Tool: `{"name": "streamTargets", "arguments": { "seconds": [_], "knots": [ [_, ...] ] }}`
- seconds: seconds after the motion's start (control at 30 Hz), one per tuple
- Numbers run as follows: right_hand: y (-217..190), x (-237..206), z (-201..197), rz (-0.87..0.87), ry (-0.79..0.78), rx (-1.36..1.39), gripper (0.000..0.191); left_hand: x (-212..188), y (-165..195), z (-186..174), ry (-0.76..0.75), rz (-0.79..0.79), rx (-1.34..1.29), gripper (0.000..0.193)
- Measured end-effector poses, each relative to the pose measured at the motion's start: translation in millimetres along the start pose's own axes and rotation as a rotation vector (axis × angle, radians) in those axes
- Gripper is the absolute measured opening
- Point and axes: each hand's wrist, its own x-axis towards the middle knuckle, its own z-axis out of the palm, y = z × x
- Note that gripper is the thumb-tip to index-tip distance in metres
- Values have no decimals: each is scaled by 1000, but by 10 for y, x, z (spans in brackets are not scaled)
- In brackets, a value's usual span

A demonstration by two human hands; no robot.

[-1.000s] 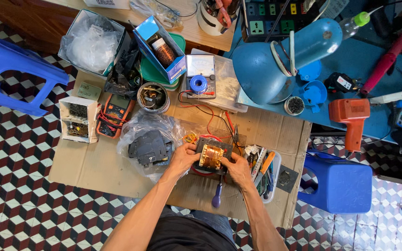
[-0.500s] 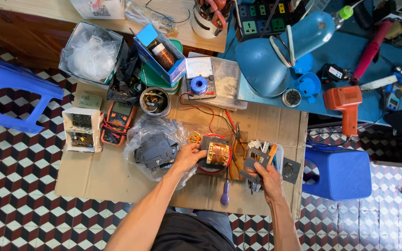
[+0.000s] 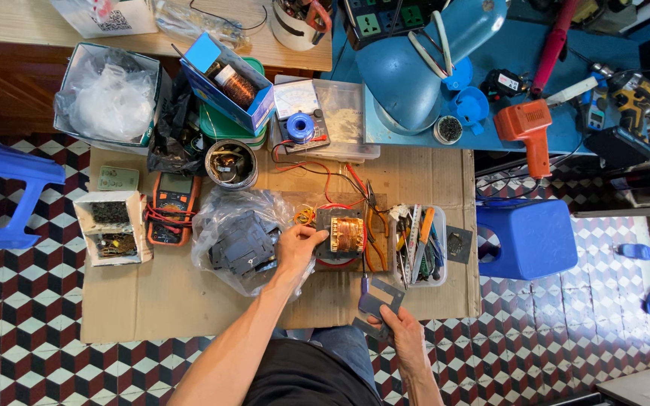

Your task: The person repeatedly places small dark rectangular pieces onto a copper-wound coil assembly on a workbench. They pick up the pieces from a plastic bag and arrange them on the coil, then return them to the bag, repeating the cycle.

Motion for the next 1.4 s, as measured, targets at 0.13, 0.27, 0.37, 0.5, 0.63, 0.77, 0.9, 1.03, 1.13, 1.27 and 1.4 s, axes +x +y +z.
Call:
{"name": "streamTargets", "arguments": {
  "seconds": [0.13,0.27,0.37,0.5,0.63,0.77,0.9,1.03,1.13,1.27,1.4],
  "knots": [
    [-125,-100,120,-28,-155,-12,36,110,17,-361,-182,-186,-52,27],
    [-342,-126,336,-68,-309,-137,38,0,-75,-1002,-216,-214,-163,32],
    [-505,-81,679,-44,-416,-189,38,-249,-272,-1472,-66,-257,-196,33],
    [-586,59,1370,-156,-557,-229,35,-280,-489,-1814,97,-240,-387,32],
    [-705,299,2068,-227,-595,-353,37,-132,-513,-1855,38,-150,-509,32],
    [-772,369,2306,-274,-487,-616,38,-163,-389,-1821,165,-49,9,33],
    [-705,251,1894,-466,-350,-759,26,-437,-130,-1675,381,353,683,28],
    [-665,256,1131,-177,-111,-361,27,-395,18,-1057,188,393,520,28],
    [-714,464,670,-210,84,-206,28,-152,2,-541,-4,235,354,39],
    [-789,964,497,-208,-58,-173,29,125,-81,-249,-144,40,232,52],
    [-828,1421,556,-164,-233,-351,32,248,-171,-131,-130,-30,300,54]
  ]
}}
